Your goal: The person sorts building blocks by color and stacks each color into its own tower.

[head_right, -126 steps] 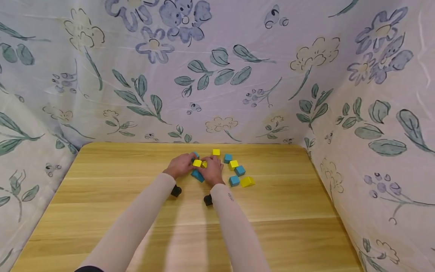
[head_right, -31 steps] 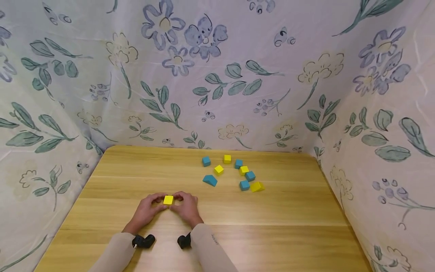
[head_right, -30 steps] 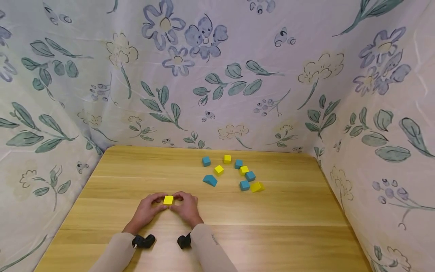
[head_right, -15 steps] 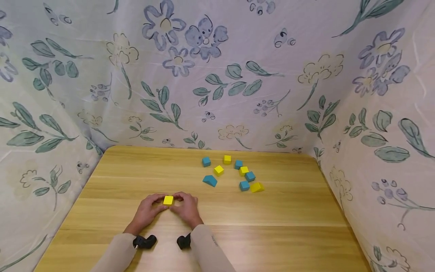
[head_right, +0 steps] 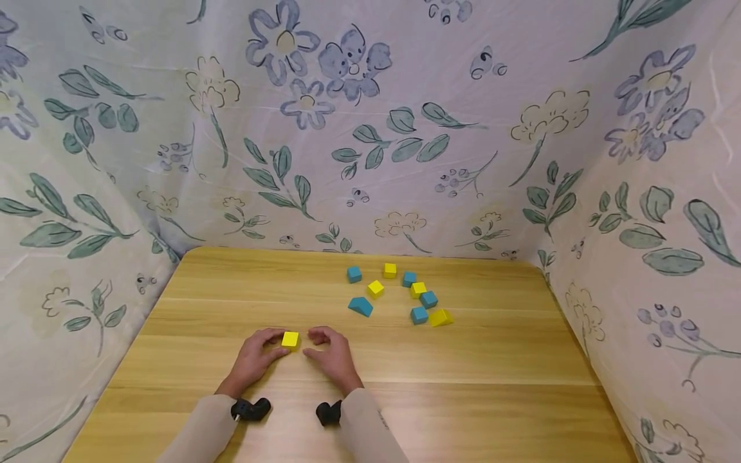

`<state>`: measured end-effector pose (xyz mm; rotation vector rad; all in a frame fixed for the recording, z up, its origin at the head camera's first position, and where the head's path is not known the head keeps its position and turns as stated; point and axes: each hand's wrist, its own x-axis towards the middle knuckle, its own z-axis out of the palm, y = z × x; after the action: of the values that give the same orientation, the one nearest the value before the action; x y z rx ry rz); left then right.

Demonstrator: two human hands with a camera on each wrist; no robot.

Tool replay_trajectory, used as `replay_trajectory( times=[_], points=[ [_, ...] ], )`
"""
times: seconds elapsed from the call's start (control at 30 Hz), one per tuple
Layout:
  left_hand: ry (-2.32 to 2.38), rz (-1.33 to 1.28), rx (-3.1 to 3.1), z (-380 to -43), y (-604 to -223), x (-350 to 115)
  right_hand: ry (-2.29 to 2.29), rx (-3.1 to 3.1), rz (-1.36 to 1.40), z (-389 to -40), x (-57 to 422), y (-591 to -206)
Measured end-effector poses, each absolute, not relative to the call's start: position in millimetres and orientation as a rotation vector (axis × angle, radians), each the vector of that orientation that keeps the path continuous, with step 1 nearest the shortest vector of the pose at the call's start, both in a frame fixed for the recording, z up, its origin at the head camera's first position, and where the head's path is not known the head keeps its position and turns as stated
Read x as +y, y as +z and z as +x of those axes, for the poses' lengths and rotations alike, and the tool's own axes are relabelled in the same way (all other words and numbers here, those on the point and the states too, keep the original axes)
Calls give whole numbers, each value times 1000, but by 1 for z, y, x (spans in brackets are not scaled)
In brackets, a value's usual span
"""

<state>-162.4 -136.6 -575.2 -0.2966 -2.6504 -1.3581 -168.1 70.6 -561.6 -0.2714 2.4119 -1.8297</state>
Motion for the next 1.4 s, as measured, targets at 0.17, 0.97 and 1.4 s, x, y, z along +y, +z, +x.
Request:
replay_trajectory(
  times=[0.17,0.97,1.4],
  points=[
    [-1366,-286,-2664,-161,-575,-136,-1999,2415,-102,-169,100,-560],
    [-1369,-297,-2667,-162,-577,-138,-1985,2610,394,-254,177,-557],
    [-1383,-275,-2674,-162,-577,-138,-1816,2663,443,-272,172,-560]
  ],
)
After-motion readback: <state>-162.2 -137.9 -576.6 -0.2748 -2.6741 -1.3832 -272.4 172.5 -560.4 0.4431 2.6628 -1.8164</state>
